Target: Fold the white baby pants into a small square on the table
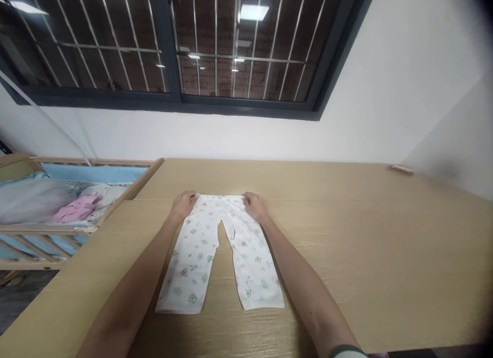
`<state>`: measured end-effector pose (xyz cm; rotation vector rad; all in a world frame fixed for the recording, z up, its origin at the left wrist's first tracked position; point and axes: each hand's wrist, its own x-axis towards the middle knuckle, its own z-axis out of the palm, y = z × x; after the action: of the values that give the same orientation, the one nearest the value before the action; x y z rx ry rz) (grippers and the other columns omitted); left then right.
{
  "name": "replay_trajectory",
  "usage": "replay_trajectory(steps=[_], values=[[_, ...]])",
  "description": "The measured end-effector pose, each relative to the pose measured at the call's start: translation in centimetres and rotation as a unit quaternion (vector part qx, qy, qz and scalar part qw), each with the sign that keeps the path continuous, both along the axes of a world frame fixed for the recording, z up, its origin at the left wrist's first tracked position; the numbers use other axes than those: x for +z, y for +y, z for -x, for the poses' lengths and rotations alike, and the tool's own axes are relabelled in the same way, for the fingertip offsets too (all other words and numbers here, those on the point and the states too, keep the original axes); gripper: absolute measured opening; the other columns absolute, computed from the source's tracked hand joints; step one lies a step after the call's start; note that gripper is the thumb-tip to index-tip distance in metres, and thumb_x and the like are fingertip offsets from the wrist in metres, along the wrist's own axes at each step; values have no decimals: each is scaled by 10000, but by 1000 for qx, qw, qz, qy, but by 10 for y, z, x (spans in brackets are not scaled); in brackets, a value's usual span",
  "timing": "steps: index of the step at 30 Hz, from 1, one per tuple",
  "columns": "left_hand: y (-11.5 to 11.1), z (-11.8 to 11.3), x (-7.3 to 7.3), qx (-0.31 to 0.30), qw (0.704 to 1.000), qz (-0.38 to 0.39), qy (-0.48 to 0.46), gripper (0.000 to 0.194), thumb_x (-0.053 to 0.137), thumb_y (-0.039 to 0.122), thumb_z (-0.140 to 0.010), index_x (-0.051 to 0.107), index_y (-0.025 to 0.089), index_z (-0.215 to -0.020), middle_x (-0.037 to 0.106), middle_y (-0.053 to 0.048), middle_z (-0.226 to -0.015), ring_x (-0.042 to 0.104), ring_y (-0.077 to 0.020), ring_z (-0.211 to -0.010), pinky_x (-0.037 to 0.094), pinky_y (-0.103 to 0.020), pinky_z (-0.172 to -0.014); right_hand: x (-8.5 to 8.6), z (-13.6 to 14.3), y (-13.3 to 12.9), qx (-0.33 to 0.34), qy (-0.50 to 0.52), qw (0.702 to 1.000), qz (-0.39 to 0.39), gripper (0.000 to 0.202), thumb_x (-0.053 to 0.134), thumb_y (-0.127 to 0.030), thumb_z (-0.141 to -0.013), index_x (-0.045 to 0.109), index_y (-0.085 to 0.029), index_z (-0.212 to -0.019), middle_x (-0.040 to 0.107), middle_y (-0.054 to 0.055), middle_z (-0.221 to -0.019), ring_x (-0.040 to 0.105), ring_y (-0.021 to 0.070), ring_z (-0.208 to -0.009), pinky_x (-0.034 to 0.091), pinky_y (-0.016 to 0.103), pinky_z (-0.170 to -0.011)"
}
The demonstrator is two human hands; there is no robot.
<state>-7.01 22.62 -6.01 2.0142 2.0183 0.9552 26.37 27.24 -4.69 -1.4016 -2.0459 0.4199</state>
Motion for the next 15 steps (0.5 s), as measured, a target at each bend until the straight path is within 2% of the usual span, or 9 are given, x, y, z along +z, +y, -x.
replay_trajectory(steps=[5,8,10,13,15], values=[[-12,-5,13,12,999,-19,-29,315,515,356,-975,657,197,-1207,706,-88,-1254,627,-235,-1195,452,-344,-1074,-4,-2,12,-16,51,998,15,278,550,-279,-965,710,-206,-1180,733,73,-1184,656,207,-1108,461,330,-1022],[-22,-13,34,49,997,-46,-45,356,461,355,-996,610,168,-1260,669,-121,-1303,564,-269,-1265,391,-415,-1132,-5,-4,21,-28,83,996,24,330,520,-309,-981,678,-172,-1236,729,92,-1199,674,187,-1083,500,311,-978],[-30,-27,52,49,996,-54,-50,355,436,357,-1007,608,167,-1253,660,-121,-1308,547,-277,-1264,355,-444,-1152,-5,-5,25,-29,96,995,29,317,513,-320,-979,705,-156,-1172,743,98,-1152,686,184,-1037,516,301,-945],[-52,-64,76,-23,998,-29,-51,365,448,433,-1005,662,181,-1159,715,-84,-1173,623,-247,-1095,455,-378,-1030,-4,-4,27,-21,97,994,37,288,532,-329,-956,757,-152,-985,768,75,-980,699,190,-919,533,294,-878],[-83,-101,84,-94,995,5,-46,403,533,563,-948,708,205,-1009,742,-59,-1006,658,-239,-942,511,-341,-881,-3,-3,26,-18,92,995,39,269,572,-340,-927,769,-158,-908,764,53,-879,698,199,-863,536,292,-839]])
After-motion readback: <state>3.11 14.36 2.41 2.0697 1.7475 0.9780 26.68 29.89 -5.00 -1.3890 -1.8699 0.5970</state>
